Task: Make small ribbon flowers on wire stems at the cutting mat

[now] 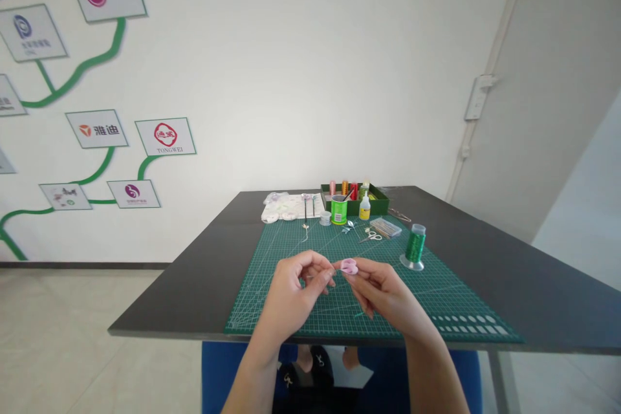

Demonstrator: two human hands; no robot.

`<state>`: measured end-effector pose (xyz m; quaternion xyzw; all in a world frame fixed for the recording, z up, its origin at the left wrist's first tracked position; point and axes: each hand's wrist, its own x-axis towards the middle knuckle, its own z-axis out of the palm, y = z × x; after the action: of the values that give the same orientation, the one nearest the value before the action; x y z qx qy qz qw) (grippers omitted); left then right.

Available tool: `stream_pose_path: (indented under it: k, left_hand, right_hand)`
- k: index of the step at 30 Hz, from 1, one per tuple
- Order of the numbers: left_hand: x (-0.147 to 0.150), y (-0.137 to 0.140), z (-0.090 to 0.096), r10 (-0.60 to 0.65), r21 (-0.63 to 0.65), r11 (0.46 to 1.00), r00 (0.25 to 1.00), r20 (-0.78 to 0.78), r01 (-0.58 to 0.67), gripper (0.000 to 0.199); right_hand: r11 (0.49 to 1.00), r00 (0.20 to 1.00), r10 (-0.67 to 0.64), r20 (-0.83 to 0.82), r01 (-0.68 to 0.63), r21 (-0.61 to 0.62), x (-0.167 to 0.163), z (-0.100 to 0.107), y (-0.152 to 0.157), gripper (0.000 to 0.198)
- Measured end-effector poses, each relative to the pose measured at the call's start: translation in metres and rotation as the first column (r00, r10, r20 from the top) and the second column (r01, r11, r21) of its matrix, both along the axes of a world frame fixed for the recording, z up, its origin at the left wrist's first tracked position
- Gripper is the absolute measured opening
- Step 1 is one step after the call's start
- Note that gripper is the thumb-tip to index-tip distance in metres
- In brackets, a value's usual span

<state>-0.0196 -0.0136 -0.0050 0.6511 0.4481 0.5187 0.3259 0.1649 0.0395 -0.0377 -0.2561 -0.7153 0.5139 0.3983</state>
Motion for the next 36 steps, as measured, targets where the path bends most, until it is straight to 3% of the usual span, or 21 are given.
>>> stream_pose_path:
  k: [6,14,21,36]
  left_hand:
    - [0.002,0.000,0.000,0.003,0.003,1.000,1.000,0.001,-0.003,0.015]
    - [0.002,0.001,0.002,0.099,0.058,0.994,0.993,-0.064,-0.095,0.013]
    - [0.002,0.003,0.002,0.094,0.050,0.995,0.994,-0.052,-0.091,0.014]
    - [0.005,0.003,-0.002,0.062,0.057,0.997,0.997,-0.043,-0.059,0.013]
  right_hand:
    - [0.999,0.999,-0.042,-0.030,0.042,-0.001,0.001,0.001,-0.002,0.042]
    - [0.999,0.998,0.030,0.053,-0.030,-0.015,0.003,-0.008,-0.005,0.047]
    - [1.000,0.997,0.024,0.066,-0.024,-0.007,0.001,-0.014,-0.004,0.054]
    - [1.000,0.998,-0.019,0.056,0.019,0.003,0.005,-0.019,-0.005,0.046]
